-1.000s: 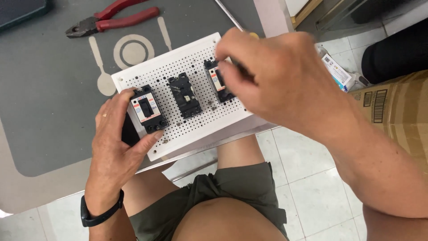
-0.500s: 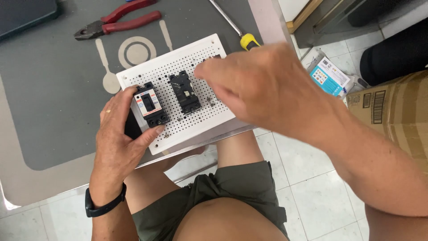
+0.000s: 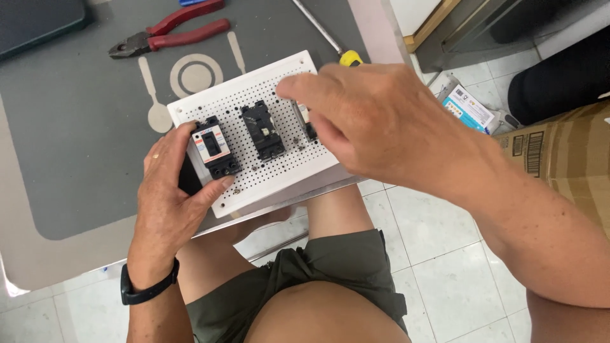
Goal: Securing and adjusting circuit breakers on a mounting plate using a screwdriver
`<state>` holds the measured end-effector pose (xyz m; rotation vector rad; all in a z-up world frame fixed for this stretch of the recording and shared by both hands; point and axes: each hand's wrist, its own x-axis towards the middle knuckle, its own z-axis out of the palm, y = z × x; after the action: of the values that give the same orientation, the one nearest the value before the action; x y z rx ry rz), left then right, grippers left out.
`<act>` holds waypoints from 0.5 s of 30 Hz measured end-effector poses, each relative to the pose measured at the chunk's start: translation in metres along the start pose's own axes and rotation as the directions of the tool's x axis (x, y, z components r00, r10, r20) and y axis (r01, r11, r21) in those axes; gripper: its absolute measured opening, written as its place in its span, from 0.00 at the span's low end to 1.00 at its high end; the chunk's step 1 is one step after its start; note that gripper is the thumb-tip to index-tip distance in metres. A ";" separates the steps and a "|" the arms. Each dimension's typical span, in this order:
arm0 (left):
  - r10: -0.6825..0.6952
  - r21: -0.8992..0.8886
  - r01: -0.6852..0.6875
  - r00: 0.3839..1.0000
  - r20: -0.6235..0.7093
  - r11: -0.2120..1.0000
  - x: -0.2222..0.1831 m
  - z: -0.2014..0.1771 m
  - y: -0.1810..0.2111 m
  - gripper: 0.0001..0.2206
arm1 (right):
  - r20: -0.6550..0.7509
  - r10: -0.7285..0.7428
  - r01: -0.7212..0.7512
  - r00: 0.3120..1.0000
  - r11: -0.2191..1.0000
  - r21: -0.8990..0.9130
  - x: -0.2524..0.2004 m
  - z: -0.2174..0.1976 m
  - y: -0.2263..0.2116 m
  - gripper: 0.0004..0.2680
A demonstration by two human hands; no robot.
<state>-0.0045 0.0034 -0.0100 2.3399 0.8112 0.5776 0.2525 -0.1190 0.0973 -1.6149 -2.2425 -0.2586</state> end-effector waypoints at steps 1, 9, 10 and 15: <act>-0.004 0.001 0.004 1.000 0.000 1.000 0.000 -0.001 0.002 0.33 | 0.001 -0.002 0.002 1.000 1.000 0.004 0.002 0.001 0.001 0.12; 0.022 0.058 -0.022 1.000 -0.002 0.998 0.001 0.001 0.000 0.33 | -0.085 0.073 -0.088 0.994 0.979 -0.184 0.001 0.014 0.010 0.05; 0.022 0.057 -0.022 1.000 -0.002 0.998 0.001 0.001 0.001 0.33 | -0.084 0.073 -0.088 0.994 0.979 -0.185 0.002 0.012 0.007 0.05; 0.060 0.065 -0.060 0.998 -0.008 0.996 0.001 0.001 -0.001 0.32 | -0.041 0.031 -0.031 0.999 0.999 -0.021 0.007 0.003 0.001 0.10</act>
<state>-0.0034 0.0048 -0.0115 2.4290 0.7770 0.5969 0.2504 -0.1114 0.0969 -1.6393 -2.1896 -0.3059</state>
